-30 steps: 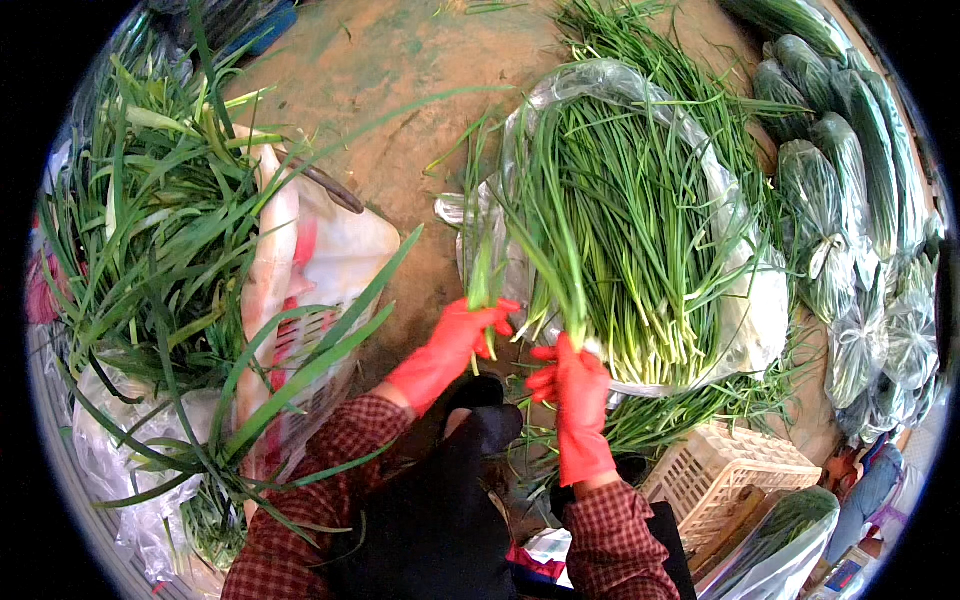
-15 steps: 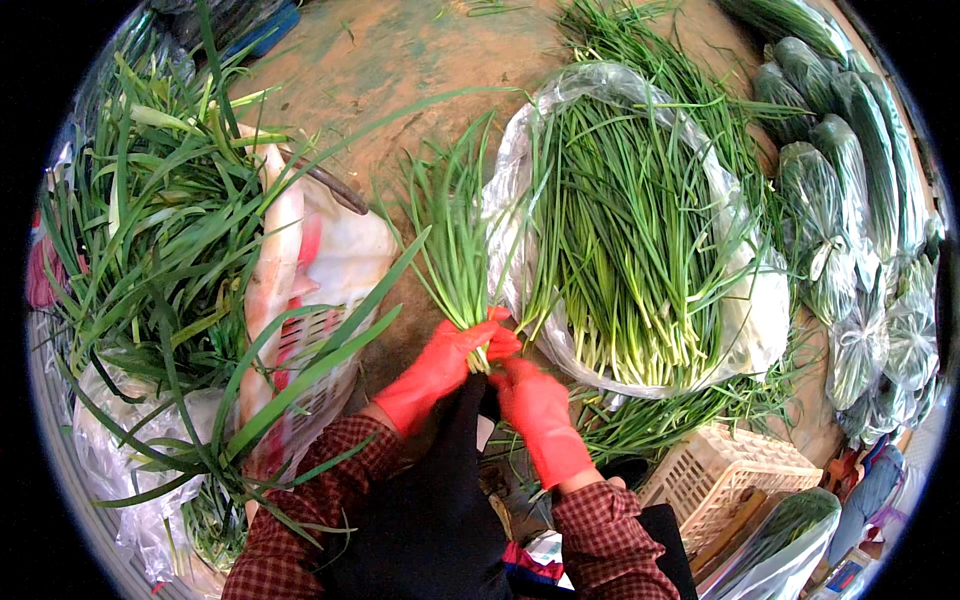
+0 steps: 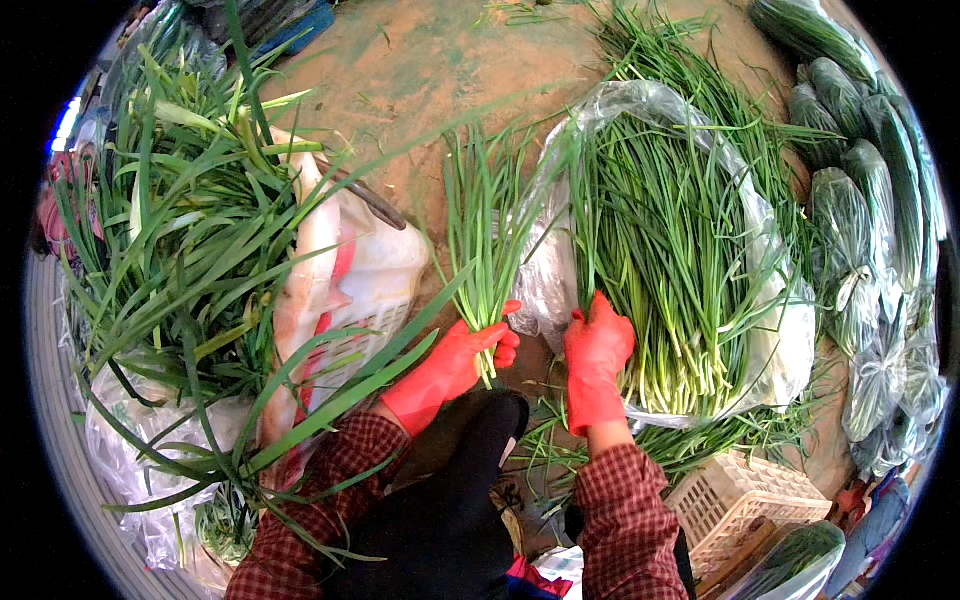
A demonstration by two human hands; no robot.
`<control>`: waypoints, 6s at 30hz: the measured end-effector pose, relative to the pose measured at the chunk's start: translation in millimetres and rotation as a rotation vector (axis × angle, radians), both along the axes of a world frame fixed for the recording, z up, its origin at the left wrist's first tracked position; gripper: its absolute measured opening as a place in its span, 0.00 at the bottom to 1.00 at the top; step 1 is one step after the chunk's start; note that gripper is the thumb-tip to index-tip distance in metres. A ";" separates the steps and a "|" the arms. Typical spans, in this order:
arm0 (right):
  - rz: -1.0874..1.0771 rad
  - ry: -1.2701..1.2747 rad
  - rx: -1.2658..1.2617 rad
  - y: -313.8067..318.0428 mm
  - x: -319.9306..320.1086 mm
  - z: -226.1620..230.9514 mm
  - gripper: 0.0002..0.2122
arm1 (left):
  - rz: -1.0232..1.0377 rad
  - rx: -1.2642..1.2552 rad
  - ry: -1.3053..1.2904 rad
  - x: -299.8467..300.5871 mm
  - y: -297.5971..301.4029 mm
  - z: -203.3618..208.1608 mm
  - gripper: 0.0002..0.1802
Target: The person sorts bunches of green chives and places them into plastic bags by hand while sitting in an agricultural warehouse. They gather the chives, align the ends, and tuck them into clear plastic bags.
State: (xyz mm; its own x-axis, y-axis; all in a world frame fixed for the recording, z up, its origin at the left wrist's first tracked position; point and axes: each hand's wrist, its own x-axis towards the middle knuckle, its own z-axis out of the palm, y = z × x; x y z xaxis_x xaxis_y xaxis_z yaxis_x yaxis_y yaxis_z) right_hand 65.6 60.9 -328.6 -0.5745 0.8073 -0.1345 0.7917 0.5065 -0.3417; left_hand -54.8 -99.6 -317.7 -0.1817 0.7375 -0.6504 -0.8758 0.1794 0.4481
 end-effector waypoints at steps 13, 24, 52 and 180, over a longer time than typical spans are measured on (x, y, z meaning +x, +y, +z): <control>0.257 0.542 -0.342 -58.3 9.1 61.3 0.33 | -0.052 0.095 -0.090 23.2 1.6 9.6 0.30; -0.140 0.331 -0.895 -45.7 67.7 27.6 0.17 | -0.084 0.336 -0.073 14.9 -8.3 12.7 0.31; -0.422 0.657 -1.283 -42.8 -12.0 91.3 0.21 | -0.336 0.252 -0.065 53.1 -0.9 28.1 0.20; 0.360 0.548 -0.028 -48.8 106.3 80.5 0.10 | 0.162 -0.233 -0.117 137.4 15.0 10.1 0.13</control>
State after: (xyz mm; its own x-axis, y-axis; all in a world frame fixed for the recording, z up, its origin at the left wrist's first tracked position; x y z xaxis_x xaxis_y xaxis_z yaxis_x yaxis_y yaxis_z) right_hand 171.9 12.1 -248.0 -0.7995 0.5523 0.2362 0.2821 0.6923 -0.6642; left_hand 82.7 -84.7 -307.5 -0.1990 0.5334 -0.8221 -0.9445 0.1194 0.3061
